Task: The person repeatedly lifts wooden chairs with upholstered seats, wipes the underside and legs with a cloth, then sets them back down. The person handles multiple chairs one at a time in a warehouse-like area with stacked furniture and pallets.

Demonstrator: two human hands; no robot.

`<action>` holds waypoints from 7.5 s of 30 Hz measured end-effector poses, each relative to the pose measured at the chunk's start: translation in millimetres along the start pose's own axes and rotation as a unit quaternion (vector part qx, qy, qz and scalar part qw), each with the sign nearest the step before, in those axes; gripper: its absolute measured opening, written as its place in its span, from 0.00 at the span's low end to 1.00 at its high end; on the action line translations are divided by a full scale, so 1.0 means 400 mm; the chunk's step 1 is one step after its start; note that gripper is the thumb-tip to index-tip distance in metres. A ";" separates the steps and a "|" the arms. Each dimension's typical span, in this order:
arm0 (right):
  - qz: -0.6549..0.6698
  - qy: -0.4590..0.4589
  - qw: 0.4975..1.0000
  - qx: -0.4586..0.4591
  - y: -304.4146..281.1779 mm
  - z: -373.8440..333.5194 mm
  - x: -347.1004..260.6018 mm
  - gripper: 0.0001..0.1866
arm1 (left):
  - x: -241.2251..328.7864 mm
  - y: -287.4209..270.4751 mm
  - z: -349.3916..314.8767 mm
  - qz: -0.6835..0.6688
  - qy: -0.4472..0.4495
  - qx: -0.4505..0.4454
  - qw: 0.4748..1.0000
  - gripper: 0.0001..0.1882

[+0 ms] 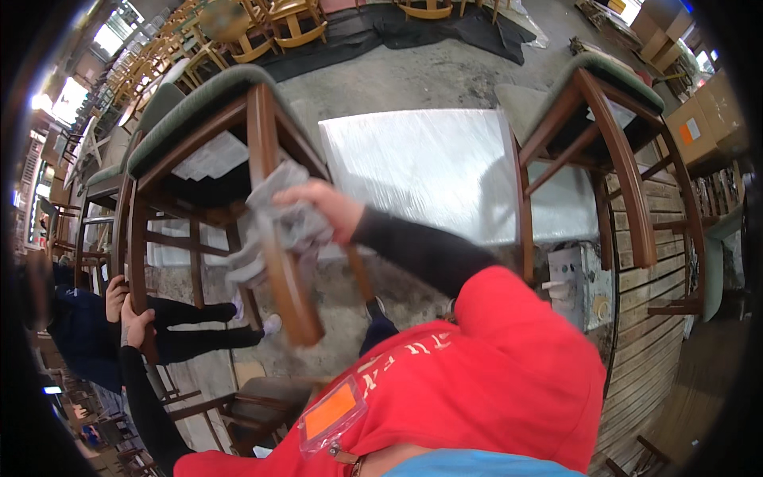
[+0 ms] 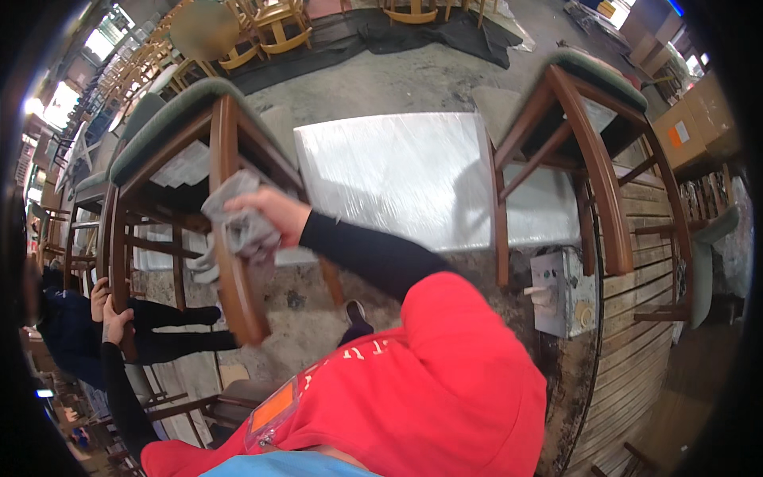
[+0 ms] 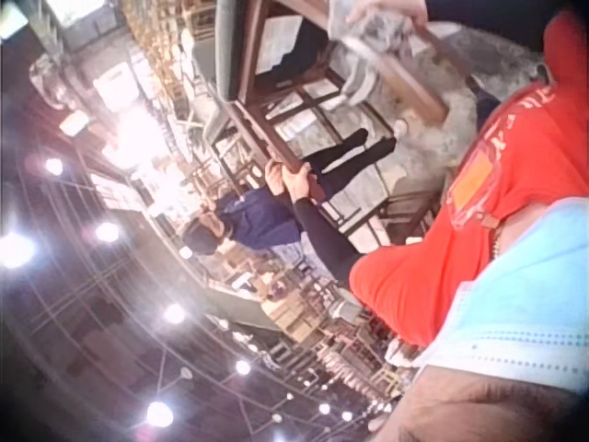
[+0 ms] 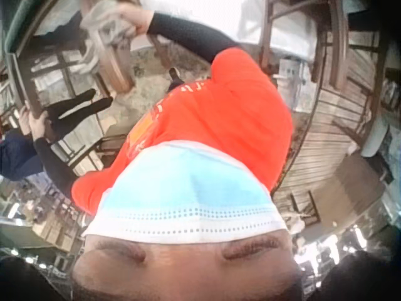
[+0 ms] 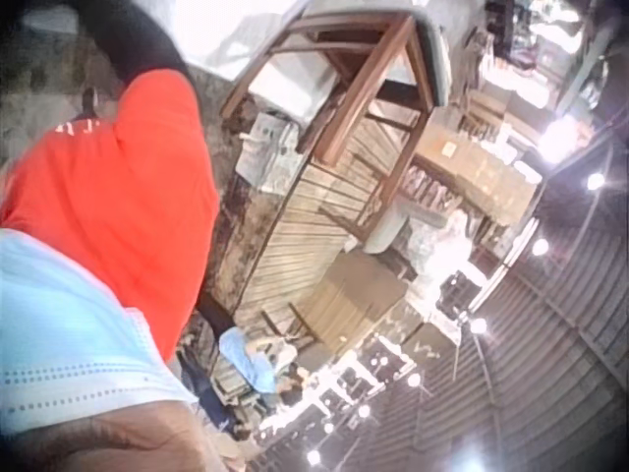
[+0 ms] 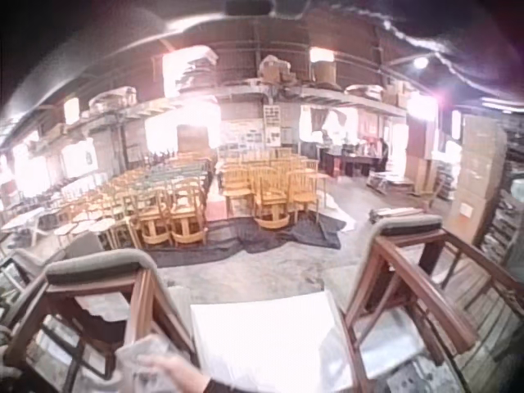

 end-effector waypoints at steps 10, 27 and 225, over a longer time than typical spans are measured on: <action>-0.098 -0.159 0.981 0.046 -0.160 -0.637 -0.275 0.37 | 0.411 0.417 -0.153 -0.033 0.102 -0.036 0.994 0.21; 0.103 -0.367 0.924 0.014 -0.307 -1.037 -0.334 0.37 | 0.747 0.704 -0.190 0.077 0.156 -0.064 0.983 0.25; -0.550 -0.503 0.294 0.598 -0.438 -0.957 -0.538 0.45 | 0.785 0.713 -0.332 -0.120 0.366 -0.012 0.923 0.35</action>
Point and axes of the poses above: each hand's wrist, its own z-axis towards the middle knuckle, its own y-axis out of the palm, x = y × z, the point moved 6 cm from there along z, towards the middle knuckle, and after that the axes turned 4 degrees about y, right-handed, at the moved point
